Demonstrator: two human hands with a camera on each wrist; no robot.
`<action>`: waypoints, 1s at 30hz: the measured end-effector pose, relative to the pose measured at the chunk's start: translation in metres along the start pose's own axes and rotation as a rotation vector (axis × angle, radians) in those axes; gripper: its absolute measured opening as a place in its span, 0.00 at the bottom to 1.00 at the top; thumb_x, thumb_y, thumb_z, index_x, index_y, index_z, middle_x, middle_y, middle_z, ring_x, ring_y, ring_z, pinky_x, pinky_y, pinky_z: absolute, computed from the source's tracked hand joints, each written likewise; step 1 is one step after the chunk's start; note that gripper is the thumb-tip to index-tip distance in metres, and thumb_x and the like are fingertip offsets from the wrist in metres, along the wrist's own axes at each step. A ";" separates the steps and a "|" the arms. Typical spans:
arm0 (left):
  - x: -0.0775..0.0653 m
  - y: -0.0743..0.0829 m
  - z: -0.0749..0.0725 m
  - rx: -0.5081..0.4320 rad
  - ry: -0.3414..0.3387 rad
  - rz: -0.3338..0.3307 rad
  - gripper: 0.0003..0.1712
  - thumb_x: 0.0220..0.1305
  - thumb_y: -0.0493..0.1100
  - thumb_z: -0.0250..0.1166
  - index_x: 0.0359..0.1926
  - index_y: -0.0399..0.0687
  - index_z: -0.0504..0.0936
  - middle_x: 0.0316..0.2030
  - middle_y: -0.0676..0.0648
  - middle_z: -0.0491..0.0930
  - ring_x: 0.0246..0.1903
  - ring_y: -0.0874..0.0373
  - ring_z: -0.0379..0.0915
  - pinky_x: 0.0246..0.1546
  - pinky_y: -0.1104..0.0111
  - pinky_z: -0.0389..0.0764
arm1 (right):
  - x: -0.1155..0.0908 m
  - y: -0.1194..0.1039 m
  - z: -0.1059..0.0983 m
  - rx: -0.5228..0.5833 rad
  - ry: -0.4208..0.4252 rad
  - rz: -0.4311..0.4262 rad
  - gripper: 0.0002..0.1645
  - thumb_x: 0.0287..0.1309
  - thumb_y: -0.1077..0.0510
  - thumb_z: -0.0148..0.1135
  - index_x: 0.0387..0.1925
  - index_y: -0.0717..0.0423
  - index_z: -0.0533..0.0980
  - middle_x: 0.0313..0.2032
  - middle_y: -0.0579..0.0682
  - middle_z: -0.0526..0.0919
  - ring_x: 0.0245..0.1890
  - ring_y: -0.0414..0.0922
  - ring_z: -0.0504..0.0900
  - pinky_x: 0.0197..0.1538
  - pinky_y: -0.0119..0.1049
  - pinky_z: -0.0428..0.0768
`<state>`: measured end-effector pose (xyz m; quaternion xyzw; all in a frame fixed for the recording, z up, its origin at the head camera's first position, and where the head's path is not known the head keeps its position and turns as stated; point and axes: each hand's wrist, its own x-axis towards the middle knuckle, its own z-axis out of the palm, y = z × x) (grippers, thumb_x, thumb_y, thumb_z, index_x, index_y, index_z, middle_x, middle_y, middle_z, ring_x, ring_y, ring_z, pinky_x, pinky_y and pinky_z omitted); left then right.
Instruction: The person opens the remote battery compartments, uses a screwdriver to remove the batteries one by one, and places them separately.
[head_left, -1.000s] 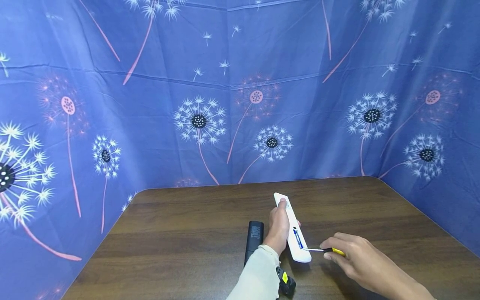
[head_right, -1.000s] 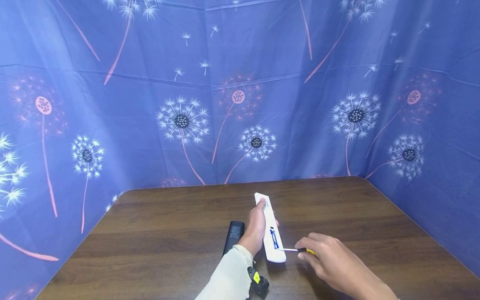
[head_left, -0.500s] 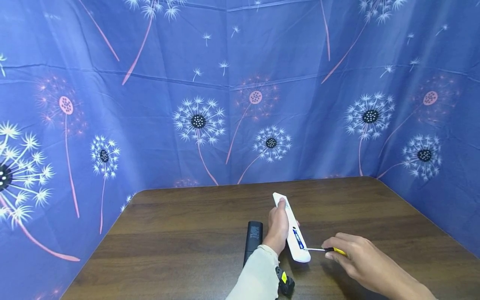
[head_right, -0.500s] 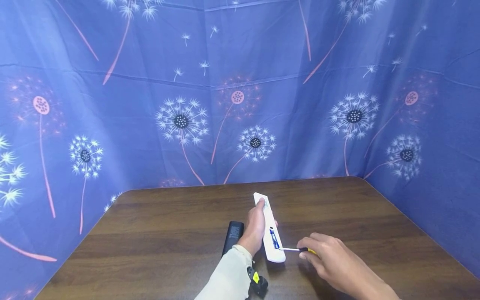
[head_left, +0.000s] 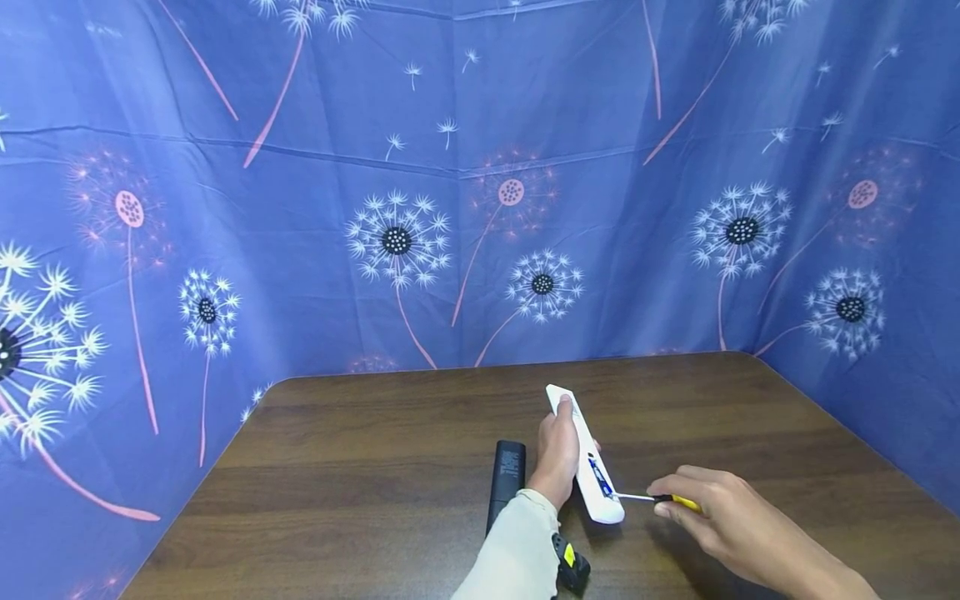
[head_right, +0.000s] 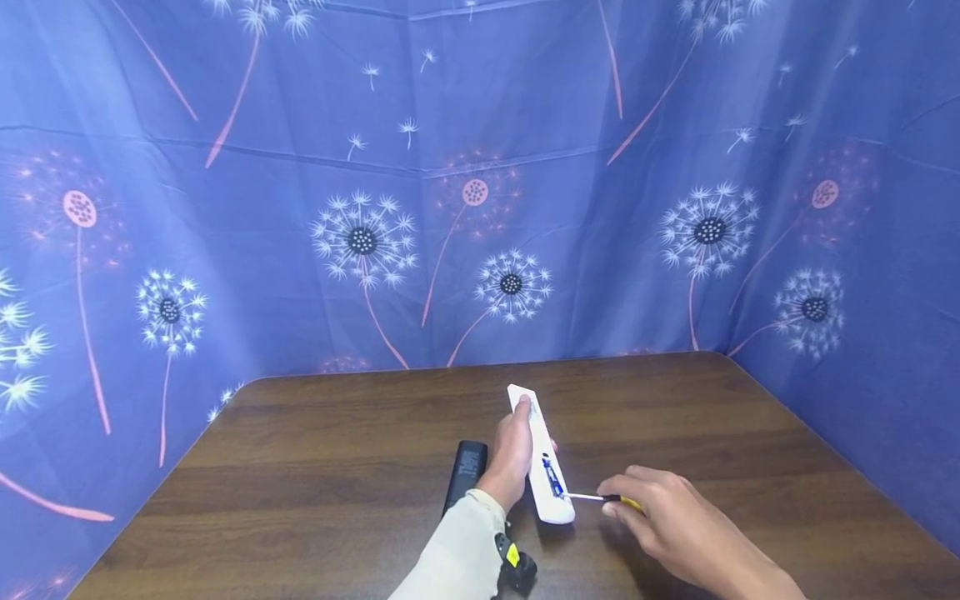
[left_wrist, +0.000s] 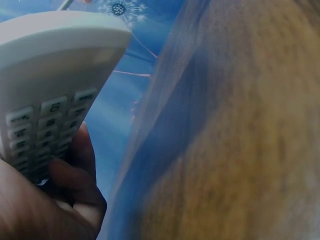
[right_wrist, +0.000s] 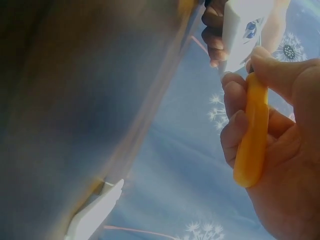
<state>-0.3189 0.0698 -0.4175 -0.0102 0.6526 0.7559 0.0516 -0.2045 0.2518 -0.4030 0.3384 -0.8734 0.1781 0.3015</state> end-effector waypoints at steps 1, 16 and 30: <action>0.000 0.001 0.000 -0.001 0.001 0.004 0.28 0.76 0.62 0.45 0.40 0.42 0.75 0.23 0.43 0.77 0.22 0.55 0.76 0.27 0.65 0.77 | 0.000 0.000 0.000 -0.003 0.002 0.000 0.25 0.42 0.69 0.78 0.39 0.40 0.82 0.33 0.26 0.77 0.29 0.25 0.70 0.32 0.19 0.67; 0.001 0.003 0.002 0.004 -0.002 -0.022 0.29 0.76 0.64 0.45 0.45 0.43 0.74 0.23 0.44 0.78 0.22 0.55 0.77 0.28 0.65 0.78 | -0.002 0.000 -0.003 -0.046 -0.003 0.038 0.24 0.43 0.68 0.78 0.39 0.40 0.81 0.32 0.24 0.75 0.28 0.25 0.69 0.30 0.20 0.66; -0.002 -0.001 0.000 -0.001 -0.012 -0.008 0.29 0.77 0.61 0.44 0.48 0.39 0.74 0.29 0.42 0.76 0.27 0.53 0.78 0.33 0.61 0.80 | -0.005 0.000 -0.001 -0.066 0.007 0.035 0.24 0.43 0.67 0.78 0.39 0.40 0.81 0.32 0.24 0.75 0.28 0.25 0.68 0.31 0.21 0.65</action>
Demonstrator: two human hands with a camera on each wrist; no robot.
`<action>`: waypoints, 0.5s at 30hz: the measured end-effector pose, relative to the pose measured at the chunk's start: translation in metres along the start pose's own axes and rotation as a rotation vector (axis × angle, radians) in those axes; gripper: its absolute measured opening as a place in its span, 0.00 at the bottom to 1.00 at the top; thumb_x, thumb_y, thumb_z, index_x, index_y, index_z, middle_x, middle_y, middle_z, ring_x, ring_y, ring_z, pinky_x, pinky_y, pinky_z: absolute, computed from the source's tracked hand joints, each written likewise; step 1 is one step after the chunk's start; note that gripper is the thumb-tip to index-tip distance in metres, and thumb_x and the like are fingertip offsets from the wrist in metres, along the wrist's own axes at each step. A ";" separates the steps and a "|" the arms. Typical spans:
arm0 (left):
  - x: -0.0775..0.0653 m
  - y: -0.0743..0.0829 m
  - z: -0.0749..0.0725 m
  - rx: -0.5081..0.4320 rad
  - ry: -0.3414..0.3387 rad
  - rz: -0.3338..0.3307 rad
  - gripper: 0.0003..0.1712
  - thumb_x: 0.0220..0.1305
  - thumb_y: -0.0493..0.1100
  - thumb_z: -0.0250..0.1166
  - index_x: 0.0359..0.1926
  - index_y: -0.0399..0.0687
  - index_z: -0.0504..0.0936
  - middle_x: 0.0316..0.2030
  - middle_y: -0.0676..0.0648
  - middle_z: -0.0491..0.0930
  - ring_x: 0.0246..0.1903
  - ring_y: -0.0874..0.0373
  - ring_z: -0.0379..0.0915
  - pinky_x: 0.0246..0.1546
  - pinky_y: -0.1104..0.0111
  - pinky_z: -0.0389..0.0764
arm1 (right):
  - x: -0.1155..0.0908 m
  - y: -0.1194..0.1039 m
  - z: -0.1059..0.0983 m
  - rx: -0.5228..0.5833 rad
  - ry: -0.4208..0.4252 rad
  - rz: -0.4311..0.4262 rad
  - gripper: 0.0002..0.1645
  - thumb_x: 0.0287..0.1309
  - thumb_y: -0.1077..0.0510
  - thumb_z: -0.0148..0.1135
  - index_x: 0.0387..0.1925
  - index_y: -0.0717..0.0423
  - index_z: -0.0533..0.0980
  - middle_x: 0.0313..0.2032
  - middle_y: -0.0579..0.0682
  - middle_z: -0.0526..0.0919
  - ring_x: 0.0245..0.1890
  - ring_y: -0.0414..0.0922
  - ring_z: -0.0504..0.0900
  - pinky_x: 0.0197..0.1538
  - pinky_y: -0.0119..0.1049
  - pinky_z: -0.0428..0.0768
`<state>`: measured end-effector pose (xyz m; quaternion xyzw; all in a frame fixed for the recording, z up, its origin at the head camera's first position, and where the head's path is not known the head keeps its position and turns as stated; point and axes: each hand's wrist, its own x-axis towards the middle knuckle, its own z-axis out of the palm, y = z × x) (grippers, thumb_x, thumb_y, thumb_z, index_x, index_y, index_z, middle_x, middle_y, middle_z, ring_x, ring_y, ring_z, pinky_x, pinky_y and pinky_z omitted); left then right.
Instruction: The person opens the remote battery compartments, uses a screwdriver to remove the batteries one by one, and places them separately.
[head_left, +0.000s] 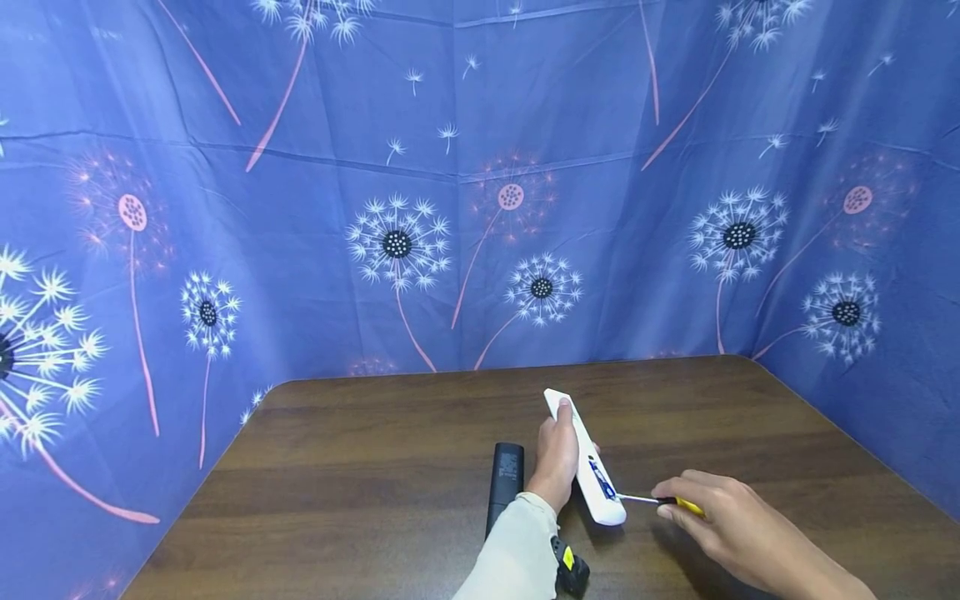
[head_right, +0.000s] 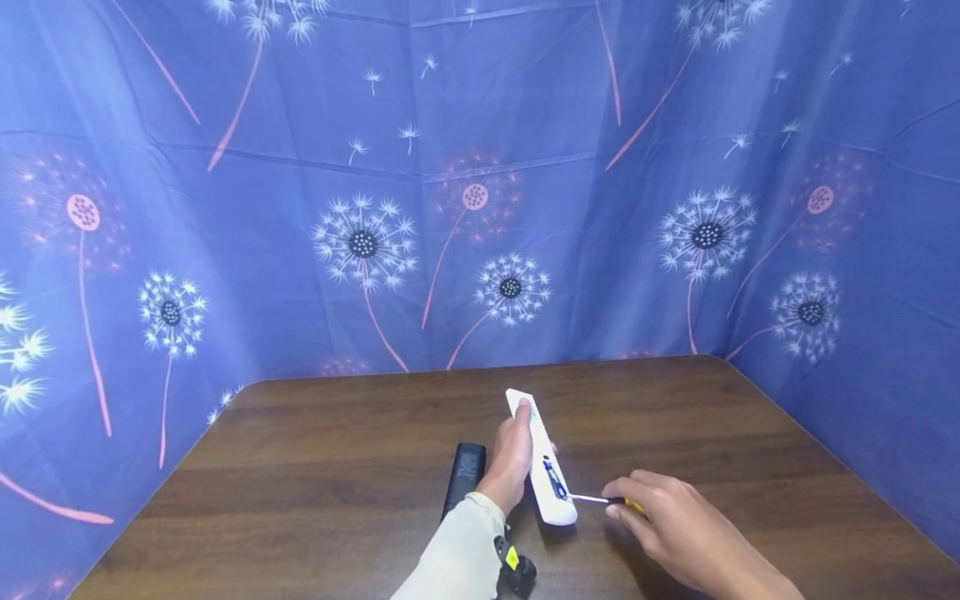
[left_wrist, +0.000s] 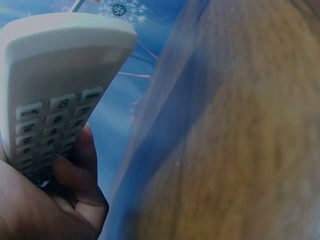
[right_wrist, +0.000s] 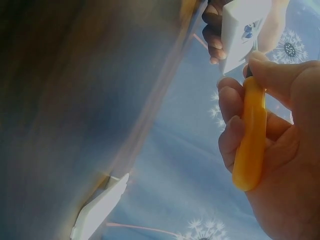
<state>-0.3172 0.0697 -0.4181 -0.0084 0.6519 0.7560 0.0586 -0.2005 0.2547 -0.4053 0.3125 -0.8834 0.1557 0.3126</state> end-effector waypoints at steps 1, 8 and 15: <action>0.000 0.000 0.000 -0.005 0.004 0.003 0.28 0.77 0.61 0.44 0.47 0.39 0.74 0.28 0.42 0.76 0.26 0.53 0.78 0.32 0.62 0.79 | 0.000 0.000 0.000 0.000 0.002 0.000 0.24 0.43 0.67 0.78 0.39 0.40 0.81 0.32 0.24 0.75 0.28 0.25 0.68 0.31 0.21 0.65; 0.002 -0.001 -0.001 -0.012 0.020 0.016 0.28 0.77 0.61 0.44 0.40 0.41 0.74 0.24 0.43 0.76 0.22 0.55 0.76 0.27 0.65 0.77 | -0.001 0.000 0.000 -0.012 0.014 0.023 0.25 0.44 0.68 0.78 0.39 0.37 0.80 0.32 0.24 0.76 0.29 0.25 0.70 0.31 0.21 0.67; 0.002 -0.001 0.000 -0.001 0.015 0.009 0.29 0.77 0.62 0.44 0.42 0.41 0.75 0.25 0.42 0.76 0.24 0.54 0.76 0.28 0.65 0.77 | -0.003 0.001 -0.002 -0.014 0.014 0.029 0.25 0.43 0.68 0.78 0.38 0.37 0.80 0.31 0.25 0.75 0.28 0.25 0.69 0.30 0.21 0.66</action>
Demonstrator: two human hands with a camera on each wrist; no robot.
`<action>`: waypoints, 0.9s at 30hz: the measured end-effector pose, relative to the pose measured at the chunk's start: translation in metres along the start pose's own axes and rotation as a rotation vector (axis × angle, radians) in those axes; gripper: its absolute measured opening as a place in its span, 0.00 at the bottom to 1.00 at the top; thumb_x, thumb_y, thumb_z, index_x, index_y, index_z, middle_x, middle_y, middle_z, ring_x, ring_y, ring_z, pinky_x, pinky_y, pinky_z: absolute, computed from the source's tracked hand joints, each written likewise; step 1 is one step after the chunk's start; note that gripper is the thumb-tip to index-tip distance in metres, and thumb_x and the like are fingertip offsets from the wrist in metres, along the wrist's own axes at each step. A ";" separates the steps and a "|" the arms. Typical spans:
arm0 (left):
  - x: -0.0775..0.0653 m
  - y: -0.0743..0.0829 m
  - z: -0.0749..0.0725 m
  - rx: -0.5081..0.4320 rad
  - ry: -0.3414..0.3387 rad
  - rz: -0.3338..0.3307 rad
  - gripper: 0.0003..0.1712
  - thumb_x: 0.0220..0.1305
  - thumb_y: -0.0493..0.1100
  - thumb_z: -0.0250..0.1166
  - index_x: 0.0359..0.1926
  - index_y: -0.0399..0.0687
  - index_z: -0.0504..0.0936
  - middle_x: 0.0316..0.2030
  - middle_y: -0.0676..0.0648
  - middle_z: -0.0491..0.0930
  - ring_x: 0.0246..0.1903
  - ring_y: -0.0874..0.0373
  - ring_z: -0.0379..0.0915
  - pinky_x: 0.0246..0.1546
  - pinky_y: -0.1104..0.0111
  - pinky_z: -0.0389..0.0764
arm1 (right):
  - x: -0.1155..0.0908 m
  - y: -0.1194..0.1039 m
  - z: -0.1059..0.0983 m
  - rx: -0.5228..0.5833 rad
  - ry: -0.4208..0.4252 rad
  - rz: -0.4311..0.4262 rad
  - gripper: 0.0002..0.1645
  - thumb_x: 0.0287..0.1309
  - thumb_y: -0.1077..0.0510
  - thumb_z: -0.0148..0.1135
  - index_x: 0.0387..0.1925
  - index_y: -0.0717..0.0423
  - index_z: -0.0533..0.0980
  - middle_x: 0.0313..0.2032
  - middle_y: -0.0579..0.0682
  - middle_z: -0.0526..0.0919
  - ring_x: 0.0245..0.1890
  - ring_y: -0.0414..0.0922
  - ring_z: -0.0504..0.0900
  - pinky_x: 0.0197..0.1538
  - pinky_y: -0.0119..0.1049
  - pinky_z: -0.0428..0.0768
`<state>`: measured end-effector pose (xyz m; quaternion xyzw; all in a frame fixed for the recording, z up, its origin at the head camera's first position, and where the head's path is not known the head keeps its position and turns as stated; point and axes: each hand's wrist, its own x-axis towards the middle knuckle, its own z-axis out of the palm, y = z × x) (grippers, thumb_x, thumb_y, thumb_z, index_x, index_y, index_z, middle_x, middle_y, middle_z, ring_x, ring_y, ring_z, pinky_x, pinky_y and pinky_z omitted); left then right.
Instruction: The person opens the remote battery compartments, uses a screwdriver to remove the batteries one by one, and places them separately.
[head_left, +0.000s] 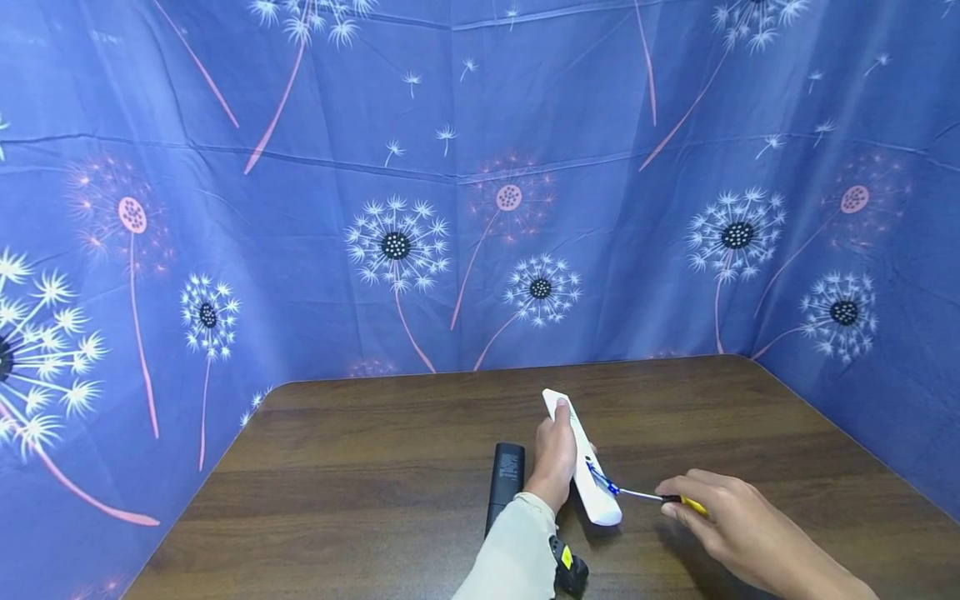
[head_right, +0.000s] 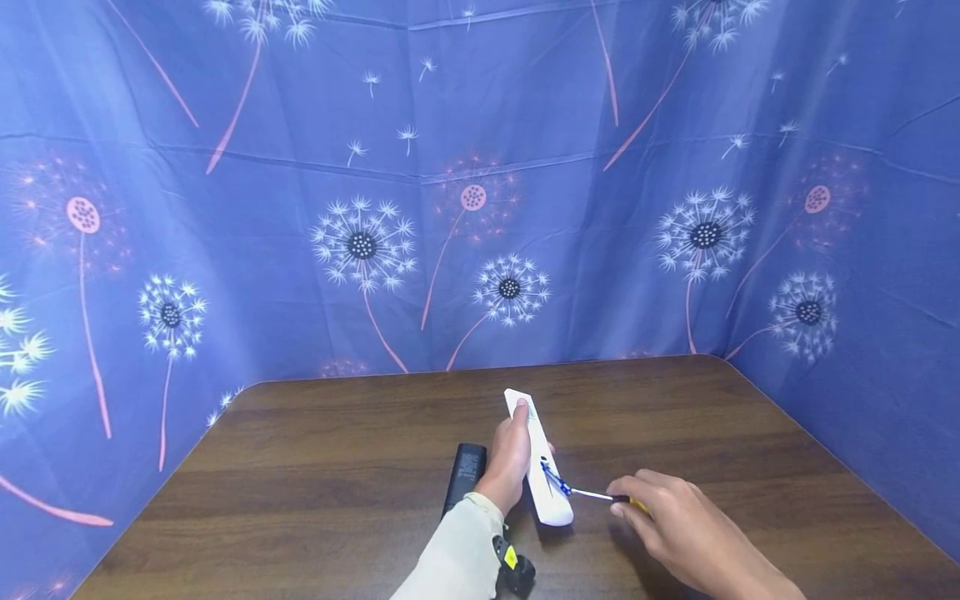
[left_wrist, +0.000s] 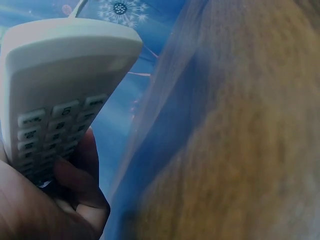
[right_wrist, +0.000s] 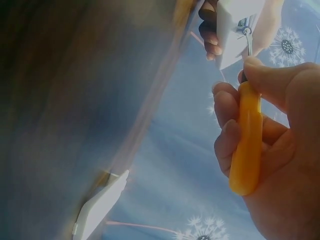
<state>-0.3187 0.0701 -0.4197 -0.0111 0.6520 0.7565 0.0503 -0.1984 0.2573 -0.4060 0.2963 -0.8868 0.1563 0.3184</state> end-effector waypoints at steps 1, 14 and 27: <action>0.000 0.000 0.000 0.003 0.000 -0.003 0.28 0.77 0.62 0.44 0.43 0.41 0.75 0.26 0.42 0.76 0.24 0.54 0.77 0.29 0.65 0.77 | 0.000 0.000 0.000 -0.007 0.000 0.002 0.25 0.43 0.67 0.78 0.38 0.37 0.80 0.31 0.24 0.75 0.28 0.25 0.69 0.30 0.21 0.66; 0.001 0.001 0.003 0.027 0.006 -0.013 0.27 0.77 0.61 0.45 0.43 0.41 0.75 0.25 0.43 0.77 0.23 0.55 0.76 0.28 0.65 0.77 | -0.003 0.001 -0.002 -0.048 -0.048 0.081 0.20 0.46 0.64 0.78 0.36 0.39 0.81 0.32 0.23 0.75 0.30 0.26 0.71 0.29 0.30 0.73; 0.003 -0.001 0.003 0.046 0.023 -0.024 0.27 0.76 0.62 0.46 0.43 0.42 0.76 0.23 0.43 0.78 0.22 0.55 0.77 0.26 0.65 0.78 | -0.003 0.004 0.000 -0.057 -0.097 0.117 0.17 0.49 0.62 0.78 0.36 0.40 0.81 0.32 0.23 0.74 0.30 0.25 0.70 0.29 0.34 0.74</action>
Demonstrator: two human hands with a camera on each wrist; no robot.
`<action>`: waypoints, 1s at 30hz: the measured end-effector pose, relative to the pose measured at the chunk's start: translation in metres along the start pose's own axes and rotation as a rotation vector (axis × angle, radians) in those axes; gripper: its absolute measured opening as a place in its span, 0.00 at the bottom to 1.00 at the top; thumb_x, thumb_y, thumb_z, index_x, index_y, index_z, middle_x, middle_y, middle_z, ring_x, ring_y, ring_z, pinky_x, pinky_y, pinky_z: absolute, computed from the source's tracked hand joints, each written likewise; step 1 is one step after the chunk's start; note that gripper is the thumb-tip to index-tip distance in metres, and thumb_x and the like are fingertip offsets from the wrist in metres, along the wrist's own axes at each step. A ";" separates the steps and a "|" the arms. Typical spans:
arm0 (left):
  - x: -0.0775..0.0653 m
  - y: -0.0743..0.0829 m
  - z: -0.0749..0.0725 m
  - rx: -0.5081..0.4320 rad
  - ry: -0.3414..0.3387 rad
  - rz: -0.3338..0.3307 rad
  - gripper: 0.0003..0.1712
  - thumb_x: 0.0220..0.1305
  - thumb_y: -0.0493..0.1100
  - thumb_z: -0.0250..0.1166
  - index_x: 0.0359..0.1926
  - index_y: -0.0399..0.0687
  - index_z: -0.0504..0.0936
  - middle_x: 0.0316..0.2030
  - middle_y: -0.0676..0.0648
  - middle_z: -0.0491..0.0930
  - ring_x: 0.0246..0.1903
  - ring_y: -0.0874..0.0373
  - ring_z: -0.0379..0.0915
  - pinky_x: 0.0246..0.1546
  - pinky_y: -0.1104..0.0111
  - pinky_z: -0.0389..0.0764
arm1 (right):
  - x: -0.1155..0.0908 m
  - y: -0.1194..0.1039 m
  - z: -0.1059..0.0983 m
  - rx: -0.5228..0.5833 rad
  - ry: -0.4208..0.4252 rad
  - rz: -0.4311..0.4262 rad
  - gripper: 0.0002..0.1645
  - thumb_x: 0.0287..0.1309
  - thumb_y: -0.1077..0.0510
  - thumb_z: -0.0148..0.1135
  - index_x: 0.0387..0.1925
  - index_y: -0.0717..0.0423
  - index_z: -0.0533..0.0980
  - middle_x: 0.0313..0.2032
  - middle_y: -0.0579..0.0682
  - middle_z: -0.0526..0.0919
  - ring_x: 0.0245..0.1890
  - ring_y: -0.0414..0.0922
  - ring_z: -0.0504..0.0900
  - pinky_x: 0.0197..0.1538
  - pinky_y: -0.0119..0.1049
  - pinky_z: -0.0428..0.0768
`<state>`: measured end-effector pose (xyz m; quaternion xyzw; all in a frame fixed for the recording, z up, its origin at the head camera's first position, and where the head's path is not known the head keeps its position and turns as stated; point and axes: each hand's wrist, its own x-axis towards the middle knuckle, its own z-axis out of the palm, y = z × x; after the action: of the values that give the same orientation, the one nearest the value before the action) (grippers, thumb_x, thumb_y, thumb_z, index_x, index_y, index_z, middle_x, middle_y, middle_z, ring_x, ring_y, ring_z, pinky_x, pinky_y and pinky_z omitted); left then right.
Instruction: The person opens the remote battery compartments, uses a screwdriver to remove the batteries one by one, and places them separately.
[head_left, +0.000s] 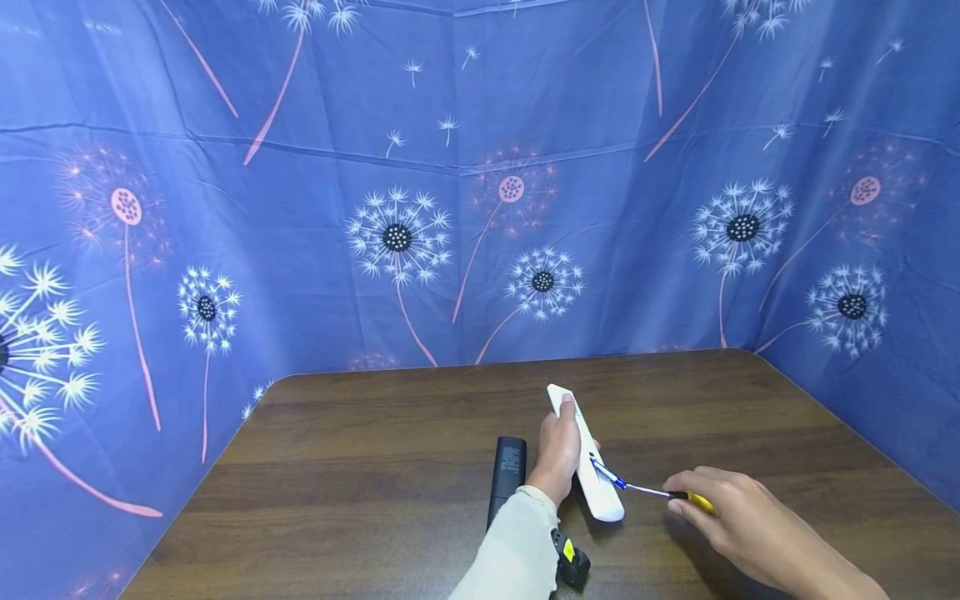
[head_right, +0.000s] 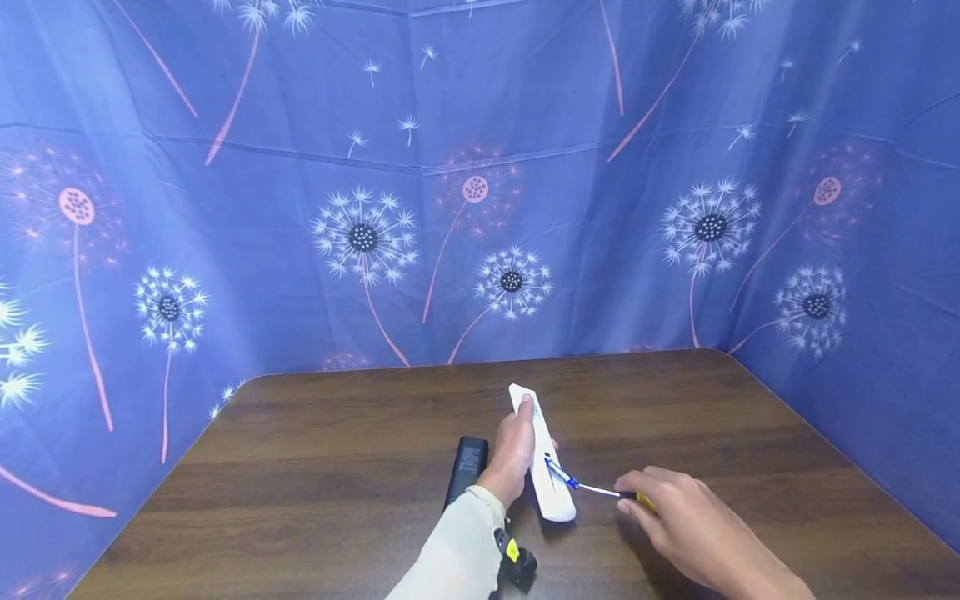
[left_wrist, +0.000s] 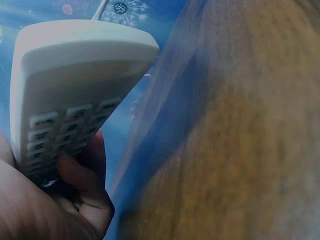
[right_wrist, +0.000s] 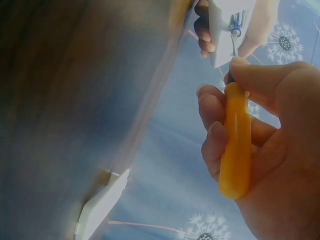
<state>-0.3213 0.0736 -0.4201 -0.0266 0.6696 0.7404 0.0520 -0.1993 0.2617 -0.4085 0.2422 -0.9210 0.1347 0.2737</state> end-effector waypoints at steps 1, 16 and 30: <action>0.000 0.000 0.000 0.003 -0.001 -0.002 0.28 0.76 0.62 0.46 0.44 0.42 0.75 0.24 0.43 0.78 0.22 0.55 0.78 0.27 0.65 0.78 | 0.000 0.000 0.000 0.001 -0.003 -0.002 0.16 0.49 0.62 0.77 0.36 0.40 0.81 0.32 0.23 0.74 0.30 0.25 0.70 0.29 0.34 0.74; -0.002 0.001 -0.001 -0.002 -0.042 -0.026 0.29 0.77 0.62 0.45 0.48 0.40 0.74 0.25 0.41 0.79 0.25 0.53 0.79 0.31 0.62 0.80 | 0.000 0.002 0.001 0.024 -0.060 0.004 0.13 0.53 0.61 0.76 0.36 0.40 0.81 0.32 0.24 0.76 0.31 0.26 0.72 0.29 0.34 0.76; -0.001 0.001 0.000 0.001 -0.037 -0.014 0.29 0.76 0.62 0.46 0.45 0.41 0.76 0.25 0.42 0.78 0.24 0.53 0.79 0.29 0.63 0.79 | 0.001 0.000 0.000 0.018 -0.057 -0.006 0.14 0.52 0.61 0.76 0.36 0.40 0.81 0.33 0.24 0.76 0.31 0.26 0.72 0.29 0.34 0.75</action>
<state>-0.3208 0.0731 -0.4186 -0.0177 0.6687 0.7401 0.0695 -0.2001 0.2616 -0.4080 0.2513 -0.9265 0.1354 0.2454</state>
